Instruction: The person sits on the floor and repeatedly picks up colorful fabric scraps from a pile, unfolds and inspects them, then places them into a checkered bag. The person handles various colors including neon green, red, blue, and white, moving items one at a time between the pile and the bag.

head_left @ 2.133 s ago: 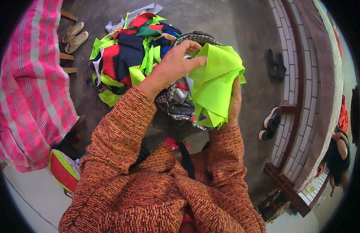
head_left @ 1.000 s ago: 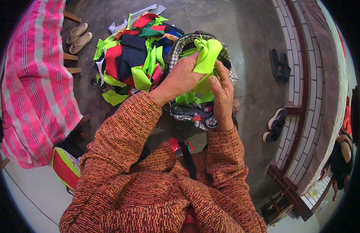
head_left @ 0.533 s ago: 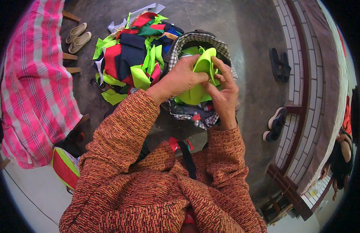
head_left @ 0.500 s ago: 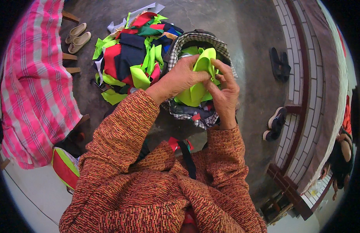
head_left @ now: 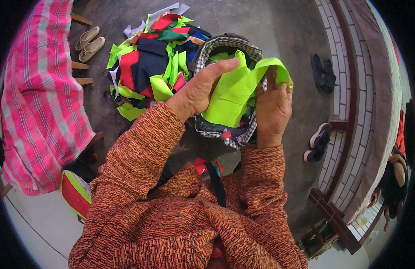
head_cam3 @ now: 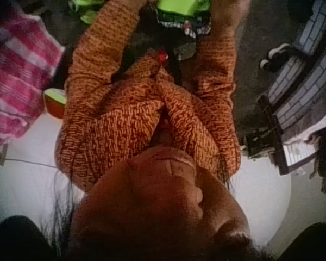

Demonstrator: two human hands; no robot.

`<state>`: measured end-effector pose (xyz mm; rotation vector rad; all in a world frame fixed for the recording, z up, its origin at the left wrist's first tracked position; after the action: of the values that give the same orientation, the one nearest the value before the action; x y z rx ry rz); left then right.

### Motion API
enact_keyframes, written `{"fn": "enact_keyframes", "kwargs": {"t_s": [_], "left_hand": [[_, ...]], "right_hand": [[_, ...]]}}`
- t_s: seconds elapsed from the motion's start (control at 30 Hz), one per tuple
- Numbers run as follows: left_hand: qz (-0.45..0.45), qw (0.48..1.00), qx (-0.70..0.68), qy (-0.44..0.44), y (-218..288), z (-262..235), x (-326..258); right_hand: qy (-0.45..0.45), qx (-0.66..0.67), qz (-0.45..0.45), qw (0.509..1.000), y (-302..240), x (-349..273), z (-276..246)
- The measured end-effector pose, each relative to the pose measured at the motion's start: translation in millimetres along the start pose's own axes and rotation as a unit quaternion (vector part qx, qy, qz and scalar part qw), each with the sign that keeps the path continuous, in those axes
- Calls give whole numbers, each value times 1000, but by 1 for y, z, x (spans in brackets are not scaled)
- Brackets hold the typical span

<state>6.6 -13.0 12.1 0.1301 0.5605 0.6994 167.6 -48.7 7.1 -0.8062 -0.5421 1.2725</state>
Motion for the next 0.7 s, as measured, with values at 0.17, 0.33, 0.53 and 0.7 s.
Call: {"fn": "enact_keyframes", "kwargs": {"t_s": [0.17, 0.33, 0.53, 0.7], "left_hand": [[30, 1000, -4, -8, 0, -11, 7], [86, 996, 2, 3, -2, -14, 11], [130, 978, 163, 18, -1, -11, 10], [162, 963, 216, 23, -3, -9, 9]], "right_hand": [[-14, 84, -27, 996, -12, 6, -10], [-6, 102, -8, 995, -21, 5, -21], [51, -146, -103, 983, -18, 7, -12], [-4, -217, -173, 961, -18, 4, 4]]}}
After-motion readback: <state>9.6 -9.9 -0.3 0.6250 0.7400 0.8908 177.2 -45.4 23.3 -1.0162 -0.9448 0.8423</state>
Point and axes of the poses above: each hand's wrist, its own x-axis towards the middle knuckle, its own z-axis out of the palm, y = z × x, the point moved 1 cm from there along x, towards the middle knuckle, and after that the axes turned 6 degrees about -x, right-handed, at the moved point
